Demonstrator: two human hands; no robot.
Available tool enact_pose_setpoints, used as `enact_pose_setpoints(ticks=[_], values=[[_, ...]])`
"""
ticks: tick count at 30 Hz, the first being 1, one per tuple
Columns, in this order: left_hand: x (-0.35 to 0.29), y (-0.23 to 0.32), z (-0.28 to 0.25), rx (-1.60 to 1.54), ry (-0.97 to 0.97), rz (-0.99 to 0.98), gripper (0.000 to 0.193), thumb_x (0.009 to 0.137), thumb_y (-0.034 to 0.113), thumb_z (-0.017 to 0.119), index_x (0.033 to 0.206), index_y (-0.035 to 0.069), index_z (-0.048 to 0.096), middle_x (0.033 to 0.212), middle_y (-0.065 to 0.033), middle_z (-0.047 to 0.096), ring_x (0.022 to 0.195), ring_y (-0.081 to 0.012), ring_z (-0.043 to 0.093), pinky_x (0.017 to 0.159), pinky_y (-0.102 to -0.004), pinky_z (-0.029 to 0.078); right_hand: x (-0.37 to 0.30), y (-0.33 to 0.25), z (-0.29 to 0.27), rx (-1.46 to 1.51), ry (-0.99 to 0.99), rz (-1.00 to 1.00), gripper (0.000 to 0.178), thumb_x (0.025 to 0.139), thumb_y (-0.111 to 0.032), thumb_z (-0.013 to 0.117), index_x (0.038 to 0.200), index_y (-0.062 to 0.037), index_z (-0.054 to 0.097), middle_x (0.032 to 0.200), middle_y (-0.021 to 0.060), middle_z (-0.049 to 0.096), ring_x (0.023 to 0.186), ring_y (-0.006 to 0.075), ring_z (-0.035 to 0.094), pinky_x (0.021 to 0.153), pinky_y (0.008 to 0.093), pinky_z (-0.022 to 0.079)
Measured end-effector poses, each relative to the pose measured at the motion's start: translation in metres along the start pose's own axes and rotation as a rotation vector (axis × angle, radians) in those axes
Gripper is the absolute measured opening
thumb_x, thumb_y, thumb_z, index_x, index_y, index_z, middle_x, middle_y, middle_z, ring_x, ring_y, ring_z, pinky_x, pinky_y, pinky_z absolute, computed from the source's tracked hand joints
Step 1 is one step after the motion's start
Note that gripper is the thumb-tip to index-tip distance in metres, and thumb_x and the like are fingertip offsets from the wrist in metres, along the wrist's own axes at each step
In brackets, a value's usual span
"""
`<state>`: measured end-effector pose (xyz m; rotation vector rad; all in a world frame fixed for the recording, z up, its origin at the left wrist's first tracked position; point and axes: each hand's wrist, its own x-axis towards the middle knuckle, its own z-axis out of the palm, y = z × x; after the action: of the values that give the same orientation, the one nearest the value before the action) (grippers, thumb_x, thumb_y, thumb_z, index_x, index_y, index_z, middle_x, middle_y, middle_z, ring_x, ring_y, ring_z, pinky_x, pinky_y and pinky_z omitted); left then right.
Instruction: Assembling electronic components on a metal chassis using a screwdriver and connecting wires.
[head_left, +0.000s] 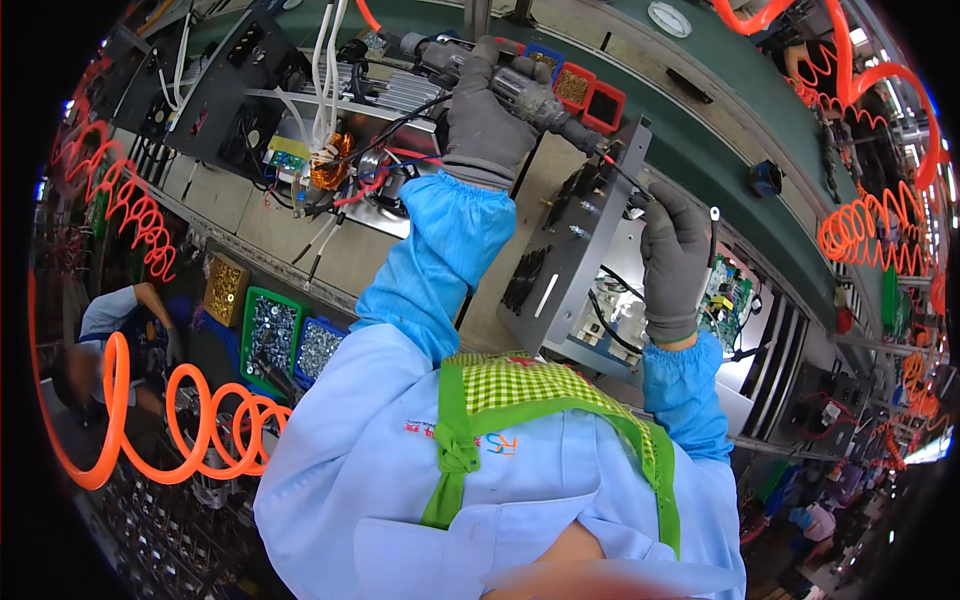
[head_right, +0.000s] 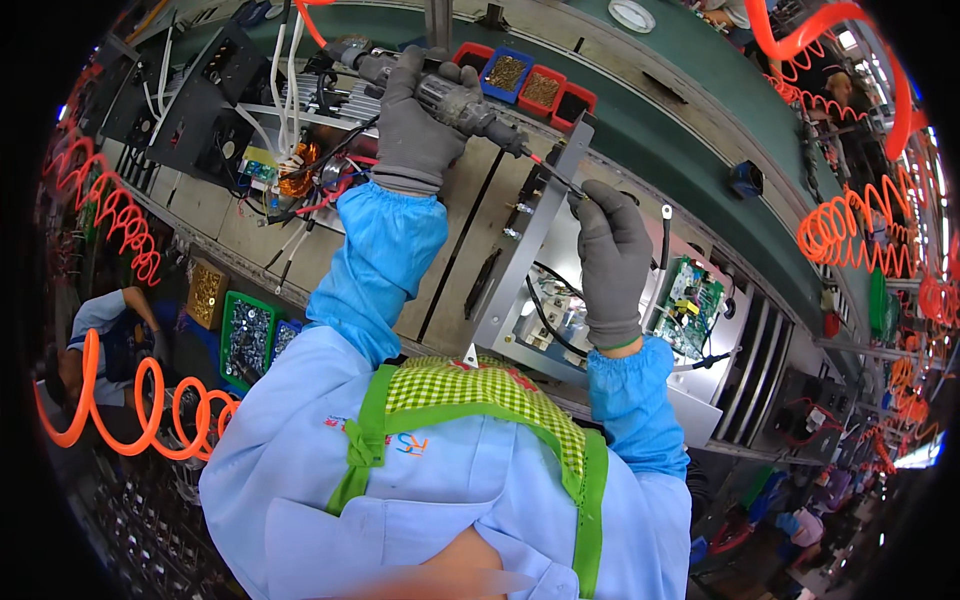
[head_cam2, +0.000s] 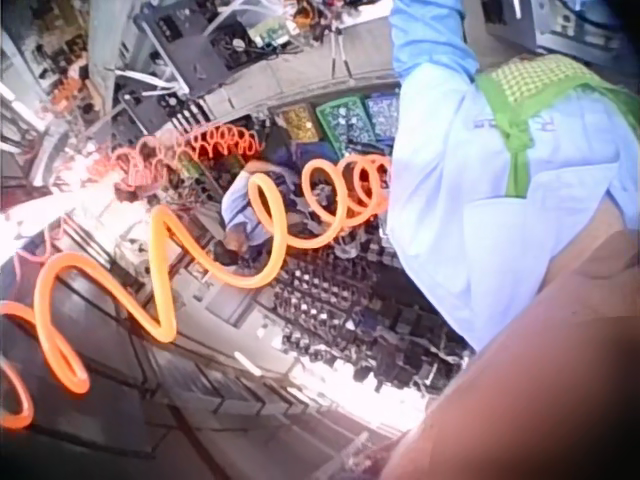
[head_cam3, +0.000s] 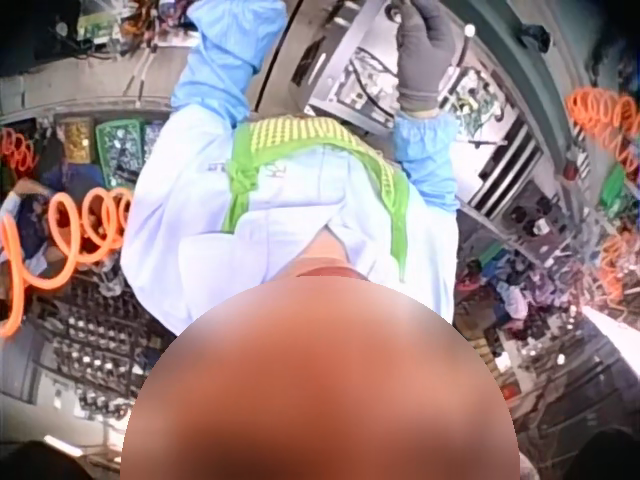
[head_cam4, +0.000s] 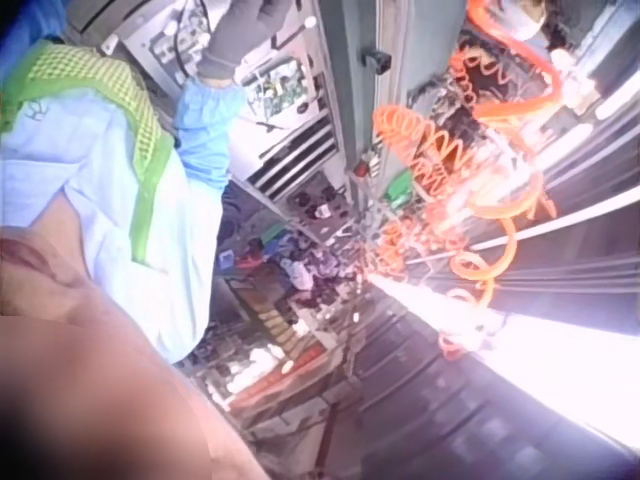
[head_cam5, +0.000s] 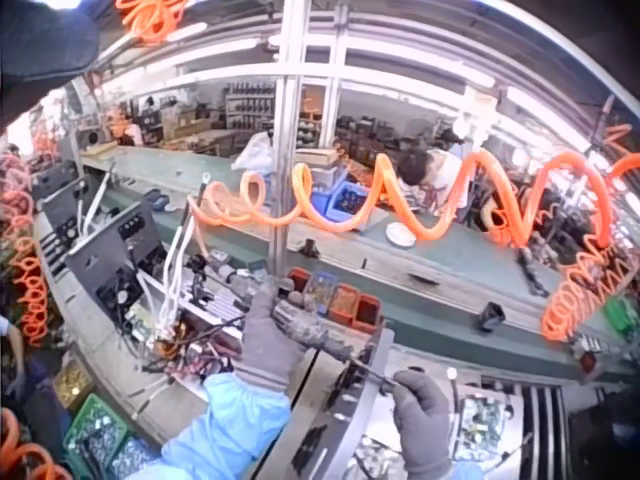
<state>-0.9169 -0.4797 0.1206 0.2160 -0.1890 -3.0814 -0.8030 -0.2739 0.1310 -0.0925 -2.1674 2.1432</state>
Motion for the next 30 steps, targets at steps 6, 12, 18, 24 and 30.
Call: enact_pose_setpoints(ticks=[6,12,18,24,30], values=[[-0.009,-0.003,0.005,-0.041,-0.008,0.015,0.022,0.088,0.024,0.063,0.091,0.003,0.058,0.076,-0.0094,0.059,0.077,-0.0234,0.061,0.080,-0.0386,0.055,-0.001,-0.002,0.003,-0.540,0.109,-0.549,0.021,0.091,-0.013,0.058,0.107,-0.0005,0.063,0.089,0.0034,0.065,0.065,0.0043,0.049,0.057,0.0203,0.041],[0.005,0.002,-0.011,-0.078,-0.079,-0.027,0.015,0.086,0.013,0.063,0.096,0.003,0.057,0.081,-0.0095,0.059,0.081,-0.0213,0.061,0.081,-0.0372,0.056,-0.008,-0.030,-0.005,-0.465,0.007,-0.068,0.036,0.089,-0.017,0.059,0.121,-0.0003,0.057,0.091,0.0051,0.067,0.063,0.0041,0.047,0.056,0.0199,0.040],[0.060,0.036,-0.065,0.176,-0.021,0.349,0.020,0.084,0.021,0.066,0.087,0.005,0.057,0.080,-0.0065,0.057,0.076,-0.0163,0.057,0.078,-0.0332,0.055,0.036,-0.068,-0.035,-0.765,-0.008,-0.258,0.035,0.091,-0.023,0.054,0.117,0.0008,0.058,0.093,0.0122,0.066,0.084,0.0167,0.061,0.074,0.0291,0.047],[0.079,0.010,-0.124,0.108,0.134,0.211,0.015,0.086,0.019,0.064,0.092,0.007,0.057,0.083,-0.0058,0.058,0.078,-0.0173,0.059,0.072,-0.0327,0.054,0.116,0.036,-0.062,-1.413,-0.250,-0.451,0.029,0.085,-0.034,0.057,0.098,-0.0084,0.064,0.093,0.0123,0.065,0.087,0.0346,0.062,0.074,0.0417,0.049],[0.068,-0.017,-0.113,-0.028,0.326,0.136,0.019,0.086,0.019,0.065,0.101,0.008,0.059,0.085,-0.0033,0.056,0.076,-0.0173,0.057,0.077,-0.0361,0.054,0.134,0.108,-0.081,-1.424,-0.298,-0.256,0.024,0.081,-0.025,0.055,0.090,-0.0059,0.067,0.094,0.0165,0.065,0.089,0.0354,0.061,0.074,0.0436,0.049]])
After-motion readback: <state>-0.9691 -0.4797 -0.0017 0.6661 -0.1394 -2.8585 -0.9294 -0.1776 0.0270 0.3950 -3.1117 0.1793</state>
